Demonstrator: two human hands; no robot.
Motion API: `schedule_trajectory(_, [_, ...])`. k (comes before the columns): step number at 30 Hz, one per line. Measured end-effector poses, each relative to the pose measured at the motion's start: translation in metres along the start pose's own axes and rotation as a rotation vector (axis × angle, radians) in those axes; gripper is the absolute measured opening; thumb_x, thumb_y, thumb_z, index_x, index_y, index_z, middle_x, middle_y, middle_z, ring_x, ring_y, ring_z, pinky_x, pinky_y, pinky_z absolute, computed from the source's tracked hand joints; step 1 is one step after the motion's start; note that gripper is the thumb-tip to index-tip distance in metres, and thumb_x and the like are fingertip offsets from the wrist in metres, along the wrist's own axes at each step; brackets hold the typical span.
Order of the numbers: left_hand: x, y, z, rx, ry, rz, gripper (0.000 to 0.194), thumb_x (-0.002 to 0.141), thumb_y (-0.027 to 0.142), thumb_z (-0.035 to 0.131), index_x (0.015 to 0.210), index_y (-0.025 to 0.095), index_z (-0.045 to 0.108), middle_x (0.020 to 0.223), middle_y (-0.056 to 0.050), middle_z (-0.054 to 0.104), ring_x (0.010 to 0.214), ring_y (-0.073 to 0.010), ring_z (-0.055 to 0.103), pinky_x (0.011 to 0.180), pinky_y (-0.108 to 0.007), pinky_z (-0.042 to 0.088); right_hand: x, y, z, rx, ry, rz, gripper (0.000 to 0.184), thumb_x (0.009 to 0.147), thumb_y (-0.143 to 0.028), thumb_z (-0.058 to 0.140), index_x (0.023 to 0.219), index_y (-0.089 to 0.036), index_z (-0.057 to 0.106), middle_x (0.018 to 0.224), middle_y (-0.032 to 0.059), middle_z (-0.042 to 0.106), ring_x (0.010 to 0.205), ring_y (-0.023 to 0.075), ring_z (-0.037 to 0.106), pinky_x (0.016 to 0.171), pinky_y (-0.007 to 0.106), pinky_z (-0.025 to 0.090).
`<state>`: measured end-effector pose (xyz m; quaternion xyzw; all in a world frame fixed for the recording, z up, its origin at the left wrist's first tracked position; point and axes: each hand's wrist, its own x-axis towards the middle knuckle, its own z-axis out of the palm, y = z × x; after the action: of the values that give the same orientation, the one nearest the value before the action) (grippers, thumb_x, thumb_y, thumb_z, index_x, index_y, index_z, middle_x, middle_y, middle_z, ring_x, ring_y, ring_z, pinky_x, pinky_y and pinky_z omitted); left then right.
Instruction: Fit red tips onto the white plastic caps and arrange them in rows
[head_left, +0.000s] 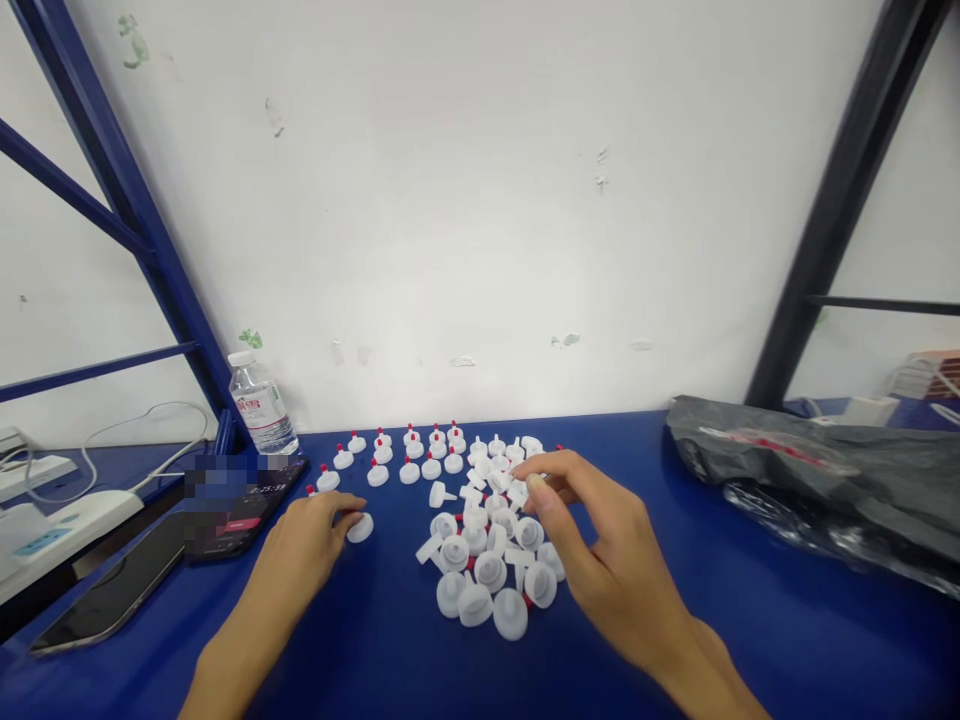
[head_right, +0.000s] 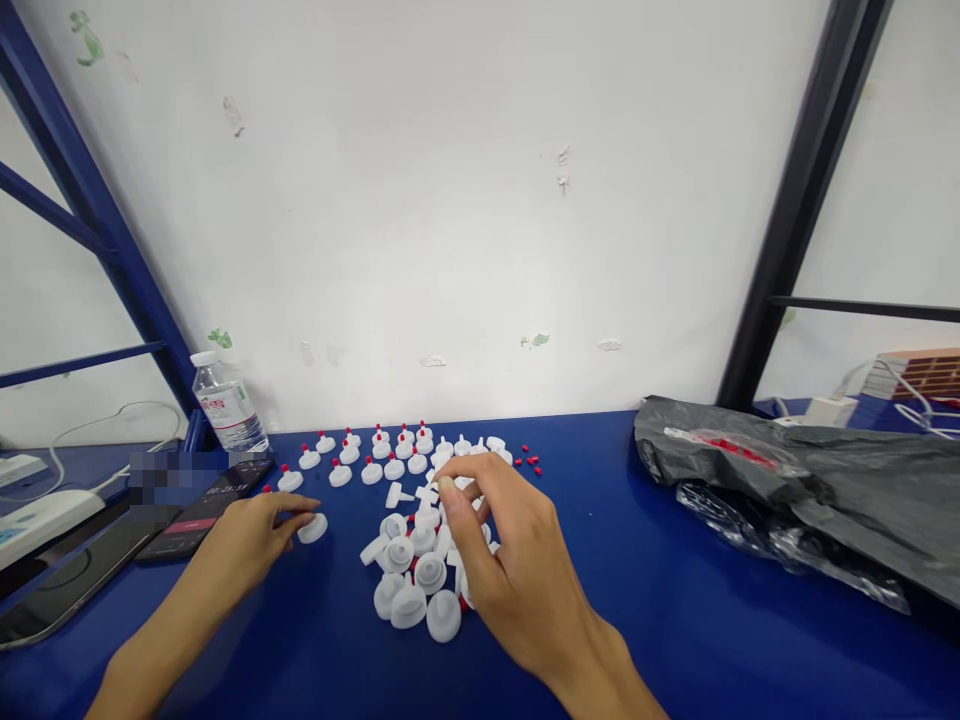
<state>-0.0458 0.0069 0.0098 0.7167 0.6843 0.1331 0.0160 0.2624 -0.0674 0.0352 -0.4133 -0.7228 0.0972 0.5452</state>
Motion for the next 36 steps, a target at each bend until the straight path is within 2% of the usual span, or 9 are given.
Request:
schedule_trajectory(3, [0.007,-0.003,-0.002,-0.036,-0.027,-0.006,0.039,0.089,0.036,0.047,0.111,0.020,0.076,0.083,-0.008,0.078,0.090,-0.0278,0.072,0.070,-0.029,0.046,0.001,-0.002,0.000,0.002,0.001,-0.011,0.020,0.102,-0.032,0.046,0.105,-0.024,0.064,0.087,0.0017,0.068,0.074,0.0153,0.063,0.070,0.027,0.051])
schedule_trajectory(6, [0.020,-0.001,-0.007,-0.039,-0.042,-0.024,0.035,0.087,0.036,0.051,0.105,0.019,0.076,0.072,-0.006,0.075,0.079,-0.0262,0.072,0.068,-0.029,0.044,0.002,-0.004,-0.001,0.010,0.004,-0.023,0.017,0.102,-0.029,0.047,0.104,-0.024,0.063,0.086,0.0006,0.067,0.072,0.0141,0.061,0.068,0.025,0.050])
schedule_trajectory(10, [0.038,0.002,-0.011,-0.039,-0.039,0.005,0.029,0.085,0.036,0.054,0.095,0.019,0.076,0.073,-0.007,0.075,0.081,-0.0263,0.071,0.070,-0.029,0.044,0.003,-0.005,-0.001,0.028,0.005,-0.033,0.016,0.102,-0.028,0.047,0.103,-0.023,0.062,0.086,0.0010,0.066,0.072,0.0144,0.060,0.070,0.026,0.050])
schedule_trajectory(12, [0.044,0.002,-0.009,-0.082,-0.055,-0.002,0.027,0.084,0.036,0.055,0.091,0.018,0.075,0.073,-0.006,0.074,0.075,-0.0243,0.071,0.069,-0.029,0.044,0.003,-0.005,-0.002,0.035,0.007,-0.038,0.016,0.102,-0.028,0.046,0.102,-0.023,0.062,0.086,0.0012,0.065,0.072,0.0145,0.059,0.069,0.026,0.049])
schedule_trajectory(19, [0.044,-0.005,0.000,-0.233,-0.059,-0.043,0.029,0.083,0.039,0.055,0.089,0.016,0.072,0.067,-0.003,0.072,0.062,-0.0204,0.068,0.058,-0.026,0.044,0.002,-0.002,-0.002,0.054,0.024,-0.064,0.013,0.101,-0.024,0.048,0.101,-0.023,0.061,0.091,-0.0003,0.065,0.073,0.0128,0.058,0.077,0.027,0.047])
schedule_trajectory(26, [0.051,-0.011,0.010,-0.235,-0.041,-0.075,0.027,0.080,0.041,0.057,0.084,0.018,0.072,0.069,-0.002,0.072,0.056,-0.0184,0.068,0.059,-0.026,0.045,0.006,0.001,-0.010,-0.012,0.029,-0.018,0.014,0.101,-0.027,0.047,0.100,-0.023,0.061,0.092,-0.0006,0.066,0.073,0.0126,0.059,0.069,0.026,0.045])
schedule_trajectory(30, [0.052,-0.017,0.012,-0.257,-0.039,-0.050,0.036,0.080,0.047,0.057,0.094,0.017,0.071,0.072,-0.002,0.073,0.056,-0.0188,0.068,0.060,-0.027,0.046,0.013,0.023,-0.030,-0.171,-0.097,0.114,0.018,0.101,-0.034,0.047,0.102,-0.025,0.062,0.097,0.0000,0.069,0.077,0.0153,0.062,0.067,0.028,0.045])
schedule_trajectory(33, [0.049,-0.019,0.008,-0.193,-0.048,-0.037,0.052,0.081,0.051,0.055,0.112,0.012,0.068,0.070,-0.004,0.072,0.063,-0.0228,0.068,0.063,-0.029,0.046,0.013,0.055,-0.047,-0.369,-0.213,0.209,0.021,0.100,-0.037,0.047,0.108,-0.026,0.063,0.105,0.0032,0.070,0.090,0.0217,0.065,0.078,0.035,0.047])
schedule_trajectory(36, [0.037,-0.014,0.000,-0.031,0.067,-0.042,0.057,0.083,0.048,0.052,0.120,0.007,0.066,0.088,-0.011,0.075,0.082,-0.0297,0.070,0.072,-0.034,0.046,0.009,0.084,-0.061,-0.507,-0.325,0.272,0.023,0.099,-0.034,0.048,0.111,-0.024,0.065,0.105,0.0068,0.070,0.099,0.0270,0.064,0.090,0.042,0.045])
